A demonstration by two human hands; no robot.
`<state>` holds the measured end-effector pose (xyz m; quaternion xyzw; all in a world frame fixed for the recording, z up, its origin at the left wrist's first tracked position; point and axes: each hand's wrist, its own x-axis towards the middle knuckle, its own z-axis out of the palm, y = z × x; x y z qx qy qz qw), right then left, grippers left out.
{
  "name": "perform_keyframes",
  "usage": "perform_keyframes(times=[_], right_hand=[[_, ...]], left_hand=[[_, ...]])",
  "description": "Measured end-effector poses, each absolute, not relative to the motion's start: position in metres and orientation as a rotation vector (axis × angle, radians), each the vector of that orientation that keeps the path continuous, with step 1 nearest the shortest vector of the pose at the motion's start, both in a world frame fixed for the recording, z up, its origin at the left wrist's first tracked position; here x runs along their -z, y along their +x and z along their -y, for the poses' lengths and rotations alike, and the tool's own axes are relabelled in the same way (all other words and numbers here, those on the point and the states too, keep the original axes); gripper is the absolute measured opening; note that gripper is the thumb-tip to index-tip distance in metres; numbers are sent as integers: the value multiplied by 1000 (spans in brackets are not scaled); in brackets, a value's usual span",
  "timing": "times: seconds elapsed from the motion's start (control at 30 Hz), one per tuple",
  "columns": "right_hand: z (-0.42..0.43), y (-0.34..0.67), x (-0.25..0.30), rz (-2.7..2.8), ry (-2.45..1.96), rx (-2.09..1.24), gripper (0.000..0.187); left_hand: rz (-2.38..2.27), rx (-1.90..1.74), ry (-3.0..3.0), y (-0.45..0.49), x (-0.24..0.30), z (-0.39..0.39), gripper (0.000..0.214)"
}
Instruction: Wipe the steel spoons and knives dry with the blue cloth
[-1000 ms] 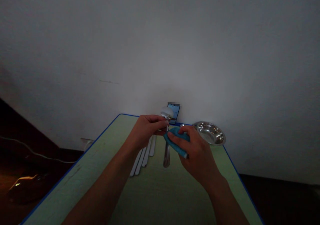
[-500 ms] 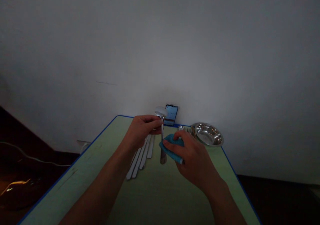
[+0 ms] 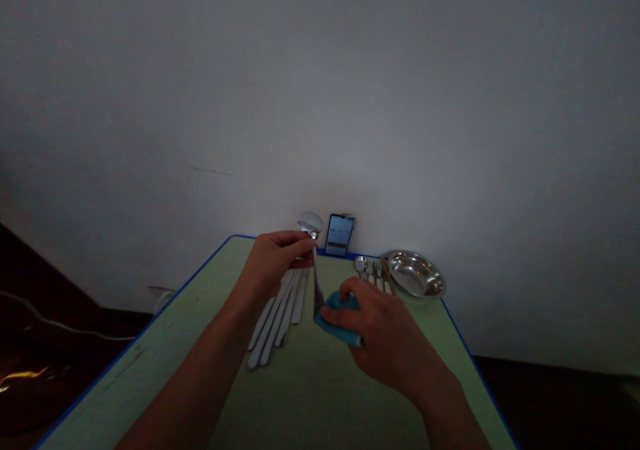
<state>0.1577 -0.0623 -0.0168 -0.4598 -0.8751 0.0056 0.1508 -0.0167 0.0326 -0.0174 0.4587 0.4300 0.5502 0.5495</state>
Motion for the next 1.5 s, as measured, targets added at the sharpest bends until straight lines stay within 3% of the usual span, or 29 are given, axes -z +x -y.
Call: perform_keyframes(times=[0.6,0.87,1.17,1.5], right_hand=[[46,167,28,1923,-1259,0,45],[35,151,37,1561,-1166,-531,26],[42,141,34,1173,-999,-1208,37],[38,138,40,898,-968,-1395,28]], left_hand=[[-942,-1094,1189,-1,12,-17,14],[-886,-1112,1172,6,13,-14,20],[-928,-1153,1241,6,17,-15,15],[-1005,-1303,1522,13,20,-17,9]])
